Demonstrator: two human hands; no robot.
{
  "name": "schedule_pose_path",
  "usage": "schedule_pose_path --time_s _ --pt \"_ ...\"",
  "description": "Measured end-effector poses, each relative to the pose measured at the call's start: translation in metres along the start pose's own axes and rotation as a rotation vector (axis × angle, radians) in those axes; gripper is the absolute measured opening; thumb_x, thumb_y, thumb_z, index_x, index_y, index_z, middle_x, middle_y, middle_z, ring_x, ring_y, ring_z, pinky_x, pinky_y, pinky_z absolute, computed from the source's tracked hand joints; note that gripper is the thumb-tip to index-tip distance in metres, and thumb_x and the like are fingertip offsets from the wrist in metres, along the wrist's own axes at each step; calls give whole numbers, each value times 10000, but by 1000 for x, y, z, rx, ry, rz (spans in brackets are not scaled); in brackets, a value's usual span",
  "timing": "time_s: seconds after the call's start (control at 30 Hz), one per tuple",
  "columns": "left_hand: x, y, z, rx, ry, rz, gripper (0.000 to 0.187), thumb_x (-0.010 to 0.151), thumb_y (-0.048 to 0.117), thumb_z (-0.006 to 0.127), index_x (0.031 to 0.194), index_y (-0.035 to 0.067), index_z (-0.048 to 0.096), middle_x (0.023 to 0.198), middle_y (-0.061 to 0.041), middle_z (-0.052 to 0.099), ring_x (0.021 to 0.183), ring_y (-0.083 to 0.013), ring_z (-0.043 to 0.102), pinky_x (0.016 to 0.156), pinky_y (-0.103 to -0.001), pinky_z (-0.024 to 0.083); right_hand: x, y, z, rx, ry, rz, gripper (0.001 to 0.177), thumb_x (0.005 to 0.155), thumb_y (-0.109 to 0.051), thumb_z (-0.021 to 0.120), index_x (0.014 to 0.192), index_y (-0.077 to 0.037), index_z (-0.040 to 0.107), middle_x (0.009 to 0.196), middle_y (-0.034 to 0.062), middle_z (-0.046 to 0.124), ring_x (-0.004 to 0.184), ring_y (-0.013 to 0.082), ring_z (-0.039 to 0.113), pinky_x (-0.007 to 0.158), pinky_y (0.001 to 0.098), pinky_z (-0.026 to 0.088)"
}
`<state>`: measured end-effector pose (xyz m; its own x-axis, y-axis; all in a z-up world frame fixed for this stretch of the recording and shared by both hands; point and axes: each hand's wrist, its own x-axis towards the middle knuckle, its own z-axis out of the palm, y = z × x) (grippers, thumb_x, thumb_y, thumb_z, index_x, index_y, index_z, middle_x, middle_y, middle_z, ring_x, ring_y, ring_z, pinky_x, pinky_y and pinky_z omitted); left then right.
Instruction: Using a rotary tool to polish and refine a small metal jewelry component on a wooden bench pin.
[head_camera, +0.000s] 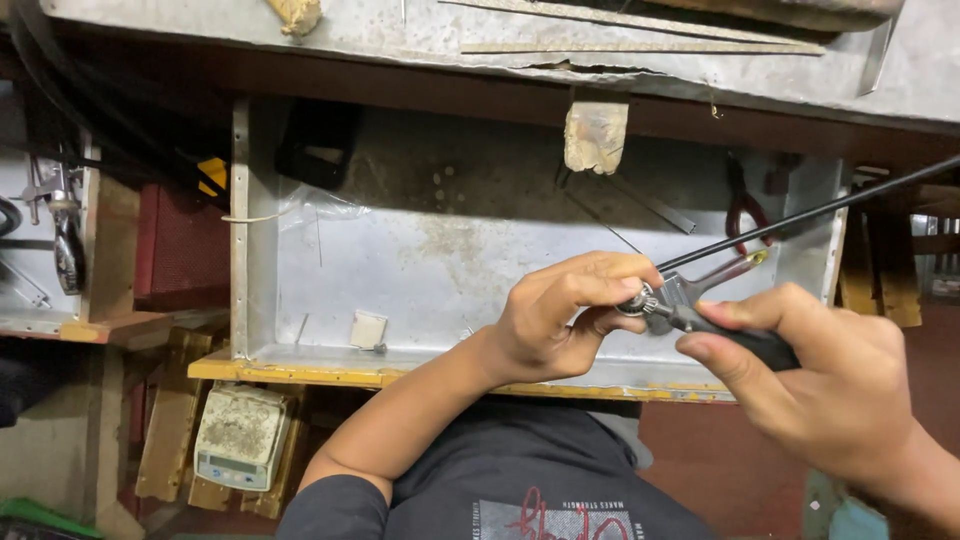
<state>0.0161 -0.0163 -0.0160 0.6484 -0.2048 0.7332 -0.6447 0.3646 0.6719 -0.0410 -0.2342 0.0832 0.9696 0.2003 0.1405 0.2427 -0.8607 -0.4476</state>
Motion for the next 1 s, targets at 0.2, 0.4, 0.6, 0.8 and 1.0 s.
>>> schedule_pose_path --time_s 0.2,0.4,0.6,0.8,1.0 --pt "-8 -3 -19 -69 140 -171 495 1082 -71 575 1464 59 290 1341 -237 627 1268 -374 697 1080 -395 628 -25 25 37 -174 -93 -272 256 893 -379 753 1030 -164 742 906 -41 751 822 159 718 665 295 501" --pt "2 20 -30 -101 30 -104 610 1053 -107 619 1501 77 249 1346 -277 606 1297 -447 660 1146 -539 611 -25 63 80 63 -403 -269 389 864 -475 750 1003 -111 749 1170 75 702 1070 326 611 900 485 495" --pt "10 45 -5 -60 -50 52 531 1028 -97 659 1402 43 309 1237 -296 634 1179 -495 701 1013 -575 660 -28 -1 137 1621 -183 913 723 812 -325 654 1440 -57 415 1128 217 608 913 302 638 776 423 524" --pt "24 51 -41 178 -116 71 671 1013 618 514 1466 128 451 1262 -163 728 1364 -273 573 1156 -432 556 -51 -12 175 2555 -25 419 572 833 -257 932 1168 -189 474 1063 51 516 892 165 523 791 214 561" --pt "117 24 -68 793 -107 216 143 1011 -18 672 885 24 618 864 -119 639 790 -273 487 716 -380 365 -40 -47 176 2271 -221 65 338 911 -216 803 955 -132 479 919 42 460 695 134 468 607 256 431"
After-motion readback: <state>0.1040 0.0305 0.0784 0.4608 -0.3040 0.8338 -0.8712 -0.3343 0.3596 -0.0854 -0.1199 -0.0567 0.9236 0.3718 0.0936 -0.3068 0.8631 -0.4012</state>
